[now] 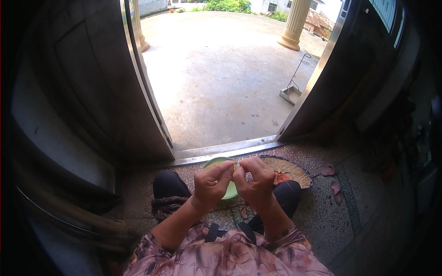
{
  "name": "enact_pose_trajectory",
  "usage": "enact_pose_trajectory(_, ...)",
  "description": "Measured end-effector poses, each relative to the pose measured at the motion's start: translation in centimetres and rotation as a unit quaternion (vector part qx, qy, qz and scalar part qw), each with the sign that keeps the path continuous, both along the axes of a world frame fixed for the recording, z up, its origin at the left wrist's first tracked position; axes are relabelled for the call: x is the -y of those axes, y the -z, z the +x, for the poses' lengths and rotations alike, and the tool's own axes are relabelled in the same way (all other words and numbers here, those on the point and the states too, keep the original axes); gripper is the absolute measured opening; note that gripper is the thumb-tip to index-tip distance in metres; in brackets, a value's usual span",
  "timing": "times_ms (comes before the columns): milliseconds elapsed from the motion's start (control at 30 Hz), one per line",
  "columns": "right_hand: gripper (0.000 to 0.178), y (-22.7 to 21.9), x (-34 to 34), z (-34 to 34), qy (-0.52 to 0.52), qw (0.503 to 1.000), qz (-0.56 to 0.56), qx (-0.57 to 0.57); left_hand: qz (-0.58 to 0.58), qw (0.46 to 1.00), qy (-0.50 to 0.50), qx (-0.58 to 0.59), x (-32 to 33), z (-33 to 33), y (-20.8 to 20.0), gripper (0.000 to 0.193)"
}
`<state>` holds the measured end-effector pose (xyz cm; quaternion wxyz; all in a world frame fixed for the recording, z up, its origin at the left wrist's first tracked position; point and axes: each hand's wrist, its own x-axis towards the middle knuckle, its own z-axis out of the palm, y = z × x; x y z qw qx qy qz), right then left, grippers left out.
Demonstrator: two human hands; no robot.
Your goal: The recorder is repairing a traditional woven hat using string and scissors.
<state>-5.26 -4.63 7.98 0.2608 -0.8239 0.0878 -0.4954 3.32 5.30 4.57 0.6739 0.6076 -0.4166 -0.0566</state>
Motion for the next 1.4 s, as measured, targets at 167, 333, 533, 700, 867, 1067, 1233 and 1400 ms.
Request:
enact_pose_trajectory(167,0.007,0.1,0.0,0.1,-0.001,1.000,0.002,-0.001,-0.002,1.000,0.000,-0.002,0.0,0.0,0.1,0.014)
enact_pose_trajectory(333,0.006,0.1,0.0,0.2,-0.006,1.000,-0.004,0.001,-0.001,1.000,-0.007,0.010,0.1,0.1,0.0,0.014)
enact_pose_trajectory(533,0.006,0.3,0.0,0.2,-0.006,1.000,0.001,-0.006,-0.009,0.999,-0.014,0.042,0.2,0.1,-0.1,0.015)
enact_pose_trajectory(700,0.004,0.2,0.1,0.1,-0.012,1.000,0.014,-0.013,-0.005,1.000,-0.006,0.030,0.2,0.1,-0.1,0.015)
enact_pose_trajectory(867,0.004,0.6,0.3,-0.4,-0.037,0.996,0.082,-0.004,-0.008,0.998,0.027,-0.051,0.1,-0.1,0.5,0.016)
enact_pose_trajectory(1067,0.006,0.1,0.4,-0.8,-0.040,0.995,0.088,-0.010,-0.004,0.991,0.071,-0.115,-0.1,-0.5,0.0,0.018)
enact_pose_trajectory(1233,0.005,0.2,0.5,-1.2,-0.094,0.982,0.164,-0.009,-0.010,0.994,0.074,-0.077,-0.1,-0.6,-0.1,0.017)
enact_pose_trajectory(1400,0.008,-0.2,0.2,-1.5,-0.133,0.946,0.293,-0.030,-0.017,0.993,0.078,-0.082,-0.1,-0.8,-0.5,0.016)
